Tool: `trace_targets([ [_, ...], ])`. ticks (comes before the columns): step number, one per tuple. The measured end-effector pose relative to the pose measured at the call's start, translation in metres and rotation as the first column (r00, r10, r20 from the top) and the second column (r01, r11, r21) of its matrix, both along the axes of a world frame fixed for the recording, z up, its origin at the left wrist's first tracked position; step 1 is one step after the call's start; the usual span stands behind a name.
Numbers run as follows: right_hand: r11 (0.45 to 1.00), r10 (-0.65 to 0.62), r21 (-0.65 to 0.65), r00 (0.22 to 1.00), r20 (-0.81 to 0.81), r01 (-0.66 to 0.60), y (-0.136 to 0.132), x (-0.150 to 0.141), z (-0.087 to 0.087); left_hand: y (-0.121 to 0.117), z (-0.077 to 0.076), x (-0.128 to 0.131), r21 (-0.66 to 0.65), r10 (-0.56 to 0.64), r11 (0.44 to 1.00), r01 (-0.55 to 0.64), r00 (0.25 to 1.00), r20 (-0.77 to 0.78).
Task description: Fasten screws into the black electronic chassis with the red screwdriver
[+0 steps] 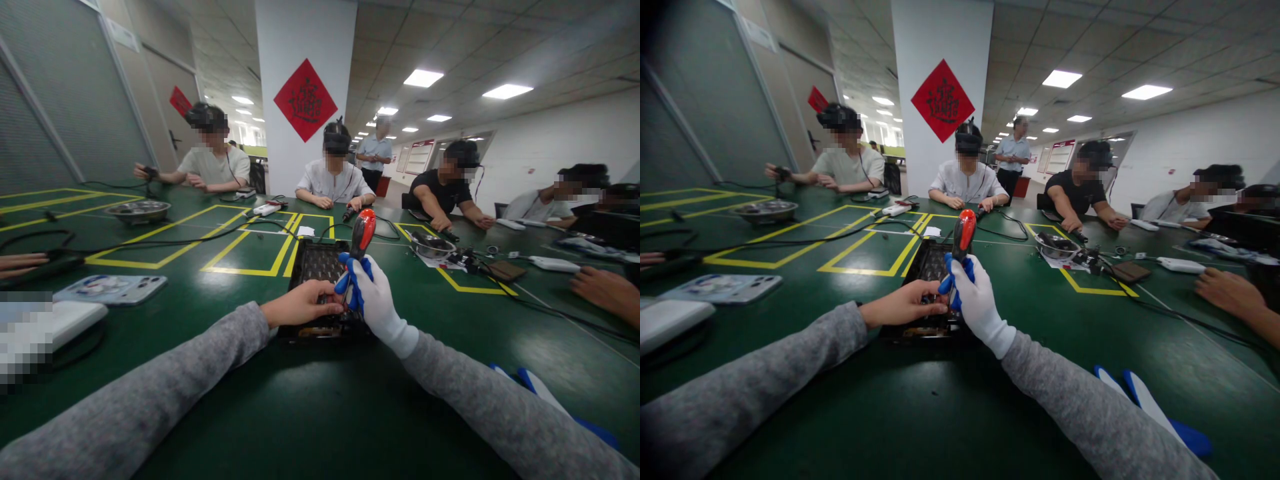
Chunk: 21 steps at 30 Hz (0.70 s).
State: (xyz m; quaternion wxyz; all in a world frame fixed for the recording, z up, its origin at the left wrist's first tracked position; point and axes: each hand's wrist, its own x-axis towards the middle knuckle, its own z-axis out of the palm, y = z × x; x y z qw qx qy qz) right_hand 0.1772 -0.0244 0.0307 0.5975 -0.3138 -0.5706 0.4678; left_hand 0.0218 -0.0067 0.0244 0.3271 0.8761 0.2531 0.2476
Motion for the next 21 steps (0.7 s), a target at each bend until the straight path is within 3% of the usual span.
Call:
trace_targets([
  [4, 1.0, 0.006, 0.012, 1.0, -0.01, -0.006, -0.0004, 0.0, 0.0009, -0.0019, 0.0014, 0.0004, -0.022, 0.031, 0.999, -0.031, 1.0, 0.001],
  [9, 1.0, 0.017, -0.017, 1.0, -0.002, -0.017, -0.0002, 0.0006, 0.0009, -0.0018, 0.0011, -0.0001, -0.023, -0.036, 0.999, 0.036, 0.999, 0.017],
  [15, 1.0, 0.004, -0.008, 1.0, -0.011, -0.004, -0.0008, 0.0002, 0.0006, -0.0018, 0.0021, 0.0003, -0.01, 0.017, 1.0, -0.017, 1.0, 0.004],
  [21, 1.0, 0.006, -0.022, 1.0, 0.0, -0.006, 0.0, 0.0006, 0.0007, -0.0004, 0.0001, -0.0003, -0.027, -0.037, 0.999, 0.037, 0.999, 0.026],
])
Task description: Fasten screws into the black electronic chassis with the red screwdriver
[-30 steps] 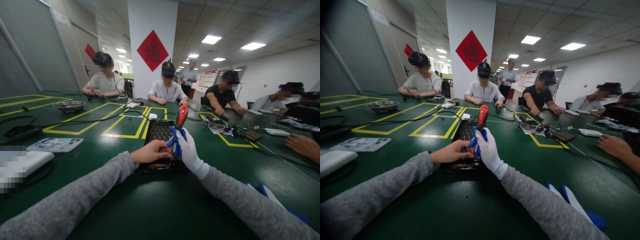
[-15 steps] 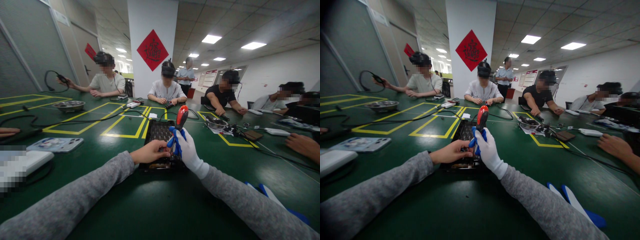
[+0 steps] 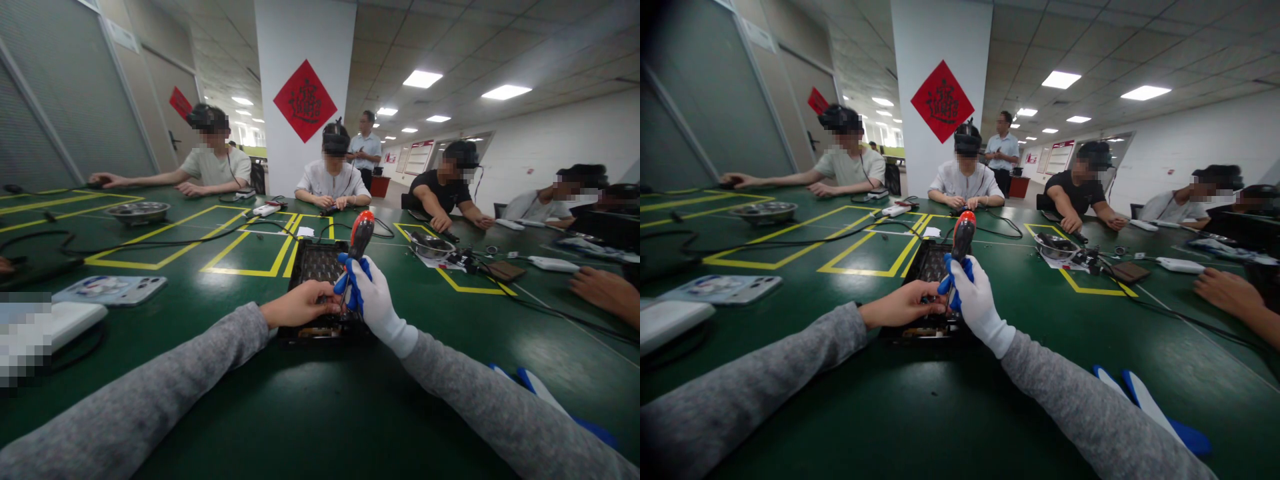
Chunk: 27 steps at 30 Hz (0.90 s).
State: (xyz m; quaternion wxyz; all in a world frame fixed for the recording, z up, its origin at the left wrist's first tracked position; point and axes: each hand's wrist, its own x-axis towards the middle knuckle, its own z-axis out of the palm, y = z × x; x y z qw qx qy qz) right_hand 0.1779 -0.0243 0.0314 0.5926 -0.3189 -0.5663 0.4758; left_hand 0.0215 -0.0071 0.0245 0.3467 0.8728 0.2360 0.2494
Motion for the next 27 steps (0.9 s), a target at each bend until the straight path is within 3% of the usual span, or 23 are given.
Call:
trace_targets([
  [7, 0.999, -0.026, 0.023, 1.0, -0.015, 0.026, -0.0013, -0.001, -0.0001, 0.0003, -0.001, 0.0017, -0.053, 0.058, 0.997, -0.057, 0.998, 0.017],
  [15, 0.999, -0.023, 0.03, 1.0, 0.008, 0.023, -0.0013, 0.0002, 0.0003, -0.0018, 0.001, 0.0008, -0.071, 0.001, 0.997, 0.001, 1.0, 0.022],
  [21, 0.999, -0.039, 0.03, 0.999, 0.014, 0.039, -0.0019, 0.0004, 0.0002, -0.0006, -0.001, 0.0013, -0.093, 0.065, 0.994, -0.064, 0.998, 0.013],
  [27, 1.0, -0.016, 0.006, 1.0, -0.005, 0.016, -0.0004, 0.0003, -0.0002, -0.0021, 0.0015, 0.0013, -0.074, -0.002, 0.997, 0.004, 1.0, 0.025],
])
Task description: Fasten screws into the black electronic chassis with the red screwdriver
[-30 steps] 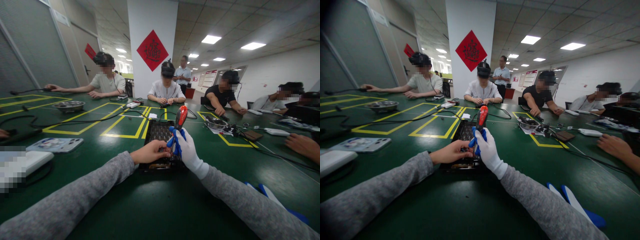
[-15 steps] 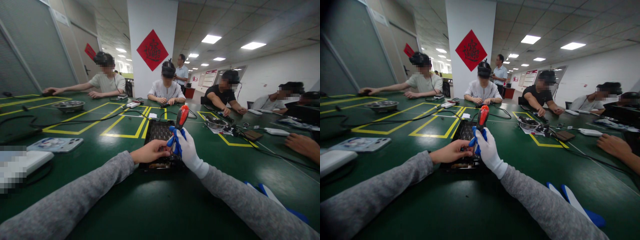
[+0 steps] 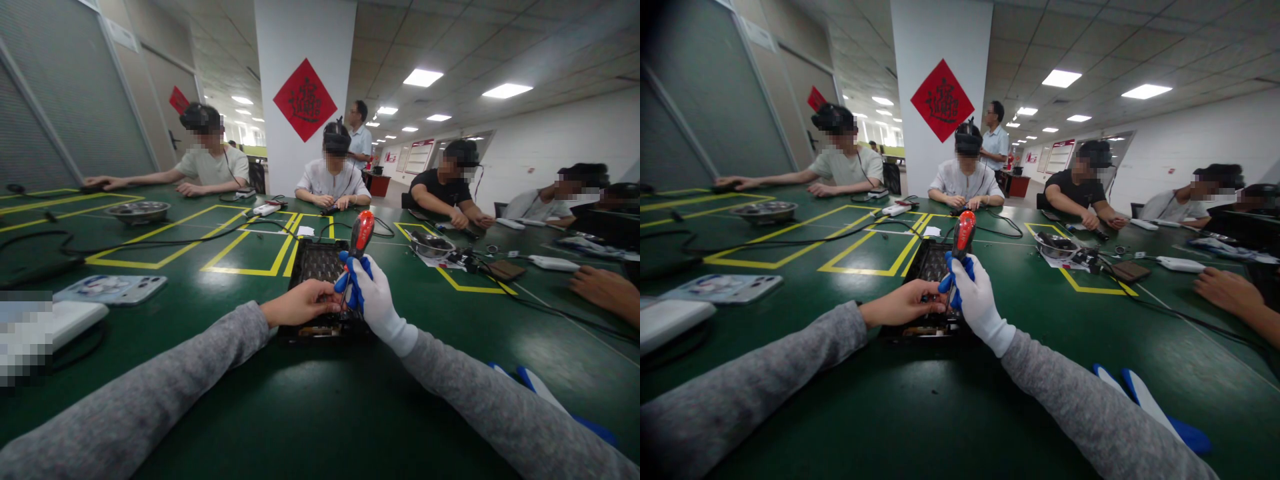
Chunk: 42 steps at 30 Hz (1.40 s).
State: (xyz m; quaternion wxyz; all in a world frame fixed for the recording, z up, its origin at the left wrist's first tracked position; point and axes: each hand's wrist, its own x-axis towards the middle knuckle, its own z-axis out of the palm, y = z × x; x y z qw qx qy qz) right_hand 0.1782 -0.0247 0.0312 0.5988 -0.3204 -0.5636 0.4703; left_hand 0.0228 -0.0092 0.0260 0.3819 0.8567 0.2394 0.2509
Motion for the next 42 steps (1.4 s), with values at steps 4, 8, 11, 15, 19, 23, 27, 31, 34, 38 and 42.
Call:
trace_targets([
  [4, 1.0, -0.006, 0.019, 1.0, -0.011, 0.006, -0.0003, -0.0004, -0.0011, 0.0006, -0.0009, 0.0001, -0.024, 0.053, 0.998, -0.053, 0.999, -0.014],
  [8, 1.0, -0.009, 0.01, 1.0, -0.011, 0.009, -0.0008, -0.0008, -0.0001, 0.0001, -0.0011, 0.0, -0.017, 0.067, 0.998, -0.067, 0.998, -0.012],
  [11, 1.0, 0.012, -0.004, 1.0, 0.001, -0.012, -0.0008, -0.0008, 0.0017, -0.0012, 0.0004, 0.0003, -0.023, 0.028, 0.999, -0.028, 1.0, 0.003],
  [15, 1.0, 0.012, -0.002, 1.0, -0.001, -0.012, -0.0015, -0.0003, 0.0025, -0.0013, 0.0012, 0.0009, -0.037, 0.009, 0.999, -0.009, 1.0, 0.006],
  [19, 1.0, -0.015, 0.019, 1.0, -0.016, 0.015, -0.0023, -0.0004, 0.0018, 0.0, -0.0003, 0.0004, -0.023, 0.056, 0.998, -0.057, 0.998, -0.019],
  [23, 1.0, 0.004, 0.013, 1.0, 0.002, -0.004, -0.0009, -0.0009, 0.0006, 0.0, -0.0007, 0.0001, -0.024, 0.029, 0.999, -0.029, 0.999, -0.013],
  [27, 1.0, 0.009, 0.01, 1.0, 0.015, -0.01, 0.0003, -0.0008, -0.0003, 0.0, -0.0003, 0.0, -0.025, -0.006, 1.0, 0.006, 1.0, -0.012],
  [31, 0.999, -0.025, 0.028, 1.0, 0.005, 0.025, -0.0011, -0.0009, 0.0007, 0.0014, -0.0011, -0.0005, -0.002, 0.043, 0.999, -0.043, 0.998, -0.041],
  [34, 0.999, -0.036, 0.029, 0.999, 0.011, 0.036, -0.0018, -0.0005, 0.0015, 0.0015, -0.0016, -0.0003, 0.004, 0.062, 0.998, -0.062, 0.997, -0.04],
  [38, 0.999, 0.033, 0.007, 0.999, 0.026, -0.033, -0.0005, 0.001, 0.0004, 0.0001, 0.0002, 0.0004, -0.004, 0.01, 1.0, -0.01, 1.0, -0.018],
  [42, 0.999, 0.044, 0.019, 0.999, 0.007, -0.044, 0.0005, 0.001, -0.0013, -0.0005, 0.0019, 0.0006, -0.009, -0.006, 1.0, 0.005, 1.0, -0.029],
])
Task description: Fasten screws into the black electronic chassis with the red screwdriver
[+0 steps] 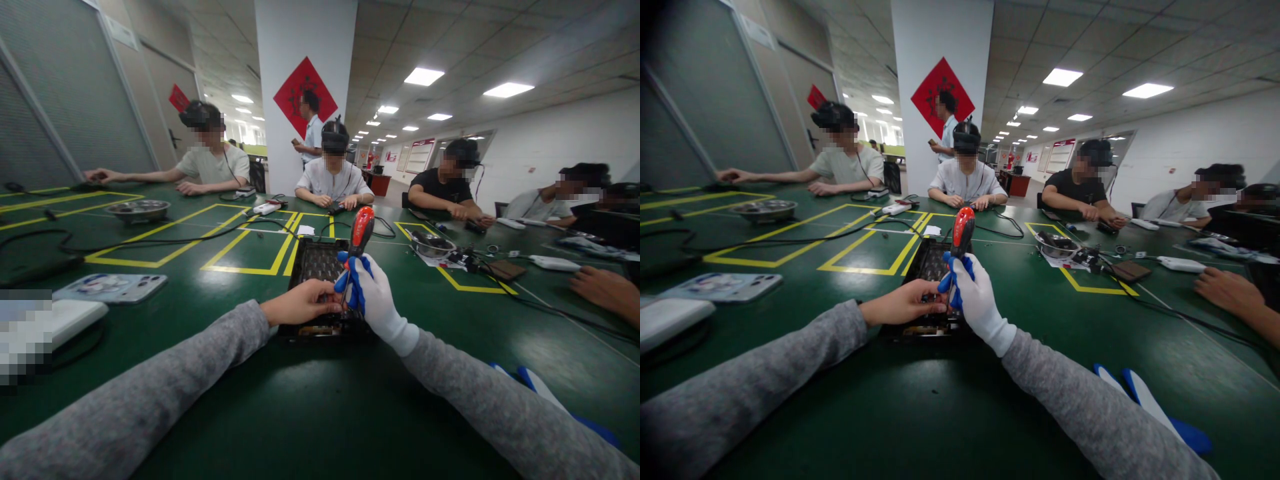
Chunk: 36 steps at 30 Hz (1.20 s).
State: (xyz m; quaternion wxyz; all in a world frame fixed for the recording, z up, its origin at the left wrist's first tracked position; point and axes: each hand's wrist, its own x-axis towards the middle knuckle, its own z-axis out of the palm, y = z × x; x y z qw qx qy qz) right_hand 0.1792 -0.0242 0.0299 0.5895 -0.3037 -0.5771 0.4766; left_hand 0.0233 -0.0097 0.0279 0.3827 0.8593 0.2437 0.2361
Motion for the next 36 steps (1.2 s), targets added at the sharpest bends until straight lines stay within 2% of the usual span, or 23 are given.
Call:
trace_targets([
  [6, 0.997, -0.056, 0.062, 0.998, 0.005, 0.056, -0.0001, -0.0028, 0.001, 0.0018, -0.0041, -0.0003, -0.004, 0.045, 0.999, -0.045, 0.999, 0.004],
  [9, 0.995, -0.08, 0.066, 0.997, 0.011, 0.079, -0.0002, -0.0025, 0.002, 0.0026, -0.0059, -0.0007, -0.002, 0.031, 1.0, -0.031, 0.999, 0.026],
  [15, 1.0, 0.027, -0.007, 0.999, -0.025, -0.028, 0.0, 0.0004, -0.0013, 0.0031, -0.0048, -0.001, 0.016, -0.036, 0.999, 0.036, 0.998, 0.048],
  [23, 1.0, -0.007, 0.018, 0.998, -0.062, 0.009, 0.0014, -0.0013, -0.0011, 0.0016, -0.0056, -0.0006, -0.01, 0.087, 0.996, -0.087, 0.996, 0.005],
  [31, 1.0, 0.006, -0.021, 1.0, 0.0, -0.006, -0.0017, 0.0009, 0.0017, 0.0022, -0.004, -0.0019, 0.05, -0.011, 0.999, 0.008, 0.998, 0.054],
  [36, 1.0, -0.007, -0.002, 1.0, -0.024, 0.007, -0.0022, -0.0004, 0.003, 0.0019, -0.0037, -0.0021, 0.068, 0.042, 0.997, -0.043, 0.999, 0.017],
])
